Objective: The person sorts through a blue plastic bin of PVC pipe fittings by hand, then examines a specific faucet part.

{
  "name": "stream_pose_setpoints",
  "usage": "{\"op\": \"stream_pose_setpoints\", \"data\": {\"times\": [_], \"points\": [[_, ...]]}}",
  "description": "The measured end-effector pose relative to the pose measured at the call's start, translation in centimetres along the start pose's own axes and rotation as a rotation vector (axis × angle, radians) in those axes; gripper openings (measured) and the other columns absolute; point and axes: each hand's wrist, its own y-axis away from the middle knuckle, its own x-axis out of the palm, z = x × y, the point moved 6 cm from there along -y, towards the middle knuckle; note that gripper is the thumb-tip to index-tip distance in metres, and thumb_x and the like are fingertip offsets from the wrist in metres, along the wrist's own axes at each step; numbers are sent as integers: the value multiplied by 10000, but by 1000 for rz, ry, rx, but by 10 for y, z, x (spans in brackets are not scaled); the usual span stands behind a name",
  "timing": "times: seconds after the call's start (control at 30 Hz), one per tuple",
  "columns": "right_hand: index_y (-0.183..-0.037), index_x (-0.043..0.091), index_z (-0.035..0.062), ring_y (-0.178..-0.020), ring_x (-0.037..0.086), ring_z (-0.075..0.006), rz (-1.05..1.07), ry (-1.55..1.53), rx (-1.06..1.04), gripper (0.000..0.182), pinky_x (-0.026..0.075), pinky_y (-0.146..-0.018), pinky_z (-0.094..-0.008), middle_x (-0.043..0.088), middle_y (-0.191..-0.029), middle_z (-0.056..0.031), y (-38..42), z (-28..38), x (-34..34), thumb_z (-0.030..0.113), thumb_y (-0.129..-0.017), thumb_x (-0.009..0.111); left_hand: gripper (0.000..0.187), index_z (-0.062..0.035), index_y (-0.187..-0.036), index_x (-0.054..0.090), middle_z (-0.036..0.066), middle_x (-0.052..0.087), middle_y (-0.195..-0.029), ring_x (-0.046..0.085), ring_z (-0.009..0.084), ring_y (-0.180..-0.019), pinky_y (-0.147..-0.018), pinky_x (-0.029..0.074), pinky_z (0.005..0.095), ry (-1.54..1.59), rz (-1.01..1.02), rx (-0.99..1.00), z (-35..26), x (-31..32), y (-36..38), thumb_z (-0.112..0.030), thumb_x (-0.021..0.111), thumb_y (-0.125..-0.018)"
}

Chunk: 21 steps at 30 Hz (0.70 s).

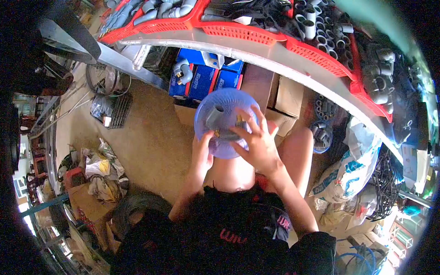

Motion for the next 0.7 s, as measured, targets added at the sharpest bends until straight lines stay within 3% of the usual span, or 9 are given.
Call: {"op": "stream_pose_setpoints", "data": {"times": [0.07, 0.17, 0.2, 0.3, 0.43, 0.5, 0.57, 0.63, 0.7], "points": [[-938, 702, 119, -1279, 282, -410, 57, -43, -6, 271, 331, -998, -537, 418, -1343, -94, 14, 9, -2, 190, -679, 734, 408, -27, -1191, 520, 65, 578, -1113, 543, 171, -1013, -870, 430, 303, 95, -58, -42, -3, 5, 19, -123, 650, -816], [-941, 711, 166, -1261, 316, -363, 115, -93, 7, 307, 301, -968, -537, 435, -1334, -66, 39, 19, 3, 252, -649, 754, 427, -16, -1214, 505, 77, 565, -1143, 540, 183, -1022, -899, 420, 310, -56, -5, 21, -7, 4, 46, -85, 636, -814], [-946, 714, 195, -1244, 340, -324, 117, -66, 35, 334, 249, -956, -516, 440, -1332, -48, 47, 20, 5, 308, -635, 754, 429, -12, -1218, 501, 79, 565, -1143, 539, 181, -1024, -903, 419, 310, -100, 24, 56, -7, 0, 49, -71, 631, -813], [-949, 714, 216, -1234, 350, -305, 141, -65, 57, 334, 220, -952, -500, 444, -1329, -40, 57, 25, 4, 332, -637, 745, 432, -1, -1224, 492, 82, 563, -1145, 535, 175, -1032, -913, 416, 309, -216, 100, 115, -9, -4, 61, -36, 617, -811], [-989, 697, 213, -1176, 403, -269, 20, -163, 77, 371, 244, -944, -454, 493, -1246, -60, 46, 30, -6, 292, -631, 752, 418, 6, -1213, 498, 78, 578, -1110, 540, 156, -1021, -911, 414, 295, -320, 153, 141, -11, 5, 80, -46, 626, -818], [-990, 678, 153, -1061, 465, -267, -31, -195, 49, 360, 295, -910, -405, 531, -1125, -85, 17, 35, -14, 216, -640, 732, 417, 6, -1209, 503, 74, 591, -1080, 548, 149, -999, -903, 417, 290, -351, 187, 173, -6, 3, 85, -69, 640, -823], [-1016, 658, 124, -1056, 484, -292, -109, -279, -175, 365, 357, -888, -430, 538, -1116, -109, -32, 36, -3, 169, -658, 715, 360, 5, -1177, 529, 60, 604, -1039, 552, 128, -959, -880, 424, 280, -410, 144, 173, -7, -1, 85, -144, 620, -862], [-1110, 600, 100, -1108, 462, -342, 96, -532, -158, 440, 407, -881, -456, 527, -1136, -134, -89, 30, 43, 129, -681, 696, 335, 5, -1166, 538, 58, 603, -1040, 546, 121, -956, -874, 425, 280, -490, 69, 92, -3, -12, 85, -169, 594, -885], [-1244, 502, 154, -1168, 416, -389, 132, -359, -204, 569, 428, -885, -514, 462, -1222, -150, -145, 29, 81, 105, -705, 678, 336, 15, -1180, 525, 83, 593, -1074, 536, 151, -992, -897, 412, 300, -378, 92, 234, 14, -20, 82, -199, 533, -922]]}}
